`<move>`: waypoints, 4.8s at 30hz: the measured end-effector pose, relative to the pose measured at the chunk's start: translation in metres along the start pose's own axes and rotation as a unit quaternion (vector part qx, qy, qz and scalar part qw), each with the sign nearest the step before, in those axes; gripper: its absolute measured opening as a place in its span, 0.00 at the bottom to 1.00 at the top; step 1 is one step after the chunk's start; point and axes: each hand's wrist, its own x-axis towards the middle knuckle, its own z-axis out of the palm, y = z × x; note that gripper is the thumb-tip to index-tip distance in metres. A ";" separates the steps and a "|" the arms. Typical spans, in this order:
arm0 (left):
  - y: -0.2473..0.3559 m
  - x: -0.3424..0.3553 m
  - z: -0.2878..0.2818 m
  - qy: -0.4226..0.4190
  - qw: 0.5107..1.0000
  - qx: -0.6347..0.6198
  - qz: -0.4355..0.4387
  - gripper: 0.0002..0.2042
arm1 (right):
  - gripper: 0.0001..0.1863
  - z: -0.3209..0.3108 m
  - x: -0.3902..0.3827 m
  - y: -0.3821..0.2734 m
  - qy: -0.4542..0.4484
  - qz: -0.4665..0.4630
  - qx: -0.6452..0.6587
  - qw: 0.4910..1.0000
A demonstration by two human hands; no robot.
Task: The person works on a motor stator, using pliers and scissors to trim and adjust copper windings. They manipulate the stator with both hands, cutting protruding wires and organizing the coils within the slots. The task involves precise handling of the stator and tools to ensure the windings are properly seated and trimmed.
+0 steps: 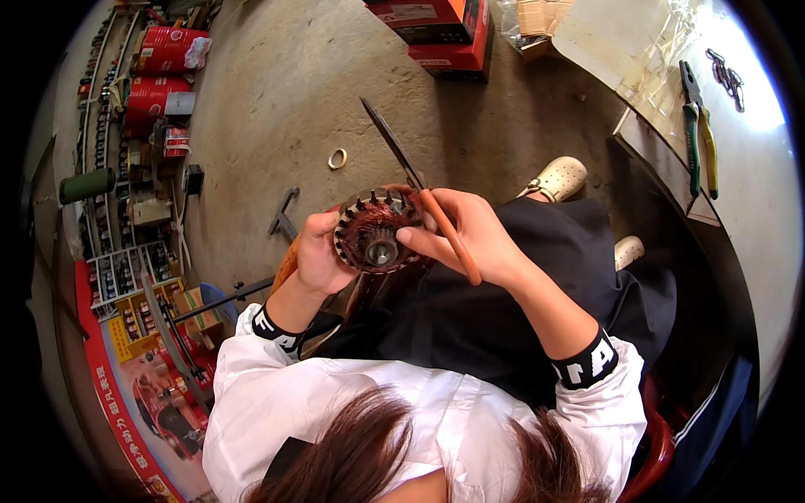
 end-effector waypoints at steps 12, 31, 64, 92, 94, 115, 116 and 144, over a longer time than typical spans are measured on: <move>-0.011 -0.003 -0.015 -0.028 0.991 -0.132 0.008 0.27 | 0.18 0.002 0.000 -0.006 0.005 0.005 0.024 1.000; -0.016 -0.002 -0.023 -0.023 0.988 -0.153 -0.006 0.27 | 0.21 0.003 0.002 0.004 0.036 0.029 -0.007 0.999; -0.004 -0.002 -0.002 -0.044 0.989 0.136 0.028 0.42 | 0.14 0.002 0.000 0.003 0.024 -0.003 0.065 0.998; -0.001 -0.002 0.004 -0.015 0.998 -0.041 -0.042 0.32 | 0.14 0.002 0.004 0.009 0.048 0.006 -0.002 0.999; -0.003 -0.002 0.003 -0.009 0.997 -0.048 -0.052 0.30 | 0.13 0.002 0.004 0.009 0.046 0.005 -0.006 0.999; 0.001 -0.002 0.002 0.047 0.998 -0.045 0.014 0.30 | 0.19 -0.001 0.002 0.003 0.052 0.024 0.075 0.996; 0.001 -0.002 0.000 0.050 0.997 -0.047 0.020 0.30 | 0.19 -0.003 0.001 0.002 0.041 0.040 0.110 0.992; 0.009 0.000 -0.002 0.082 0.994 -0.070 -0.006 0.36 | 0.29 -0.012 -0.008 0.012 -0.147 -0.098 0.169 0.970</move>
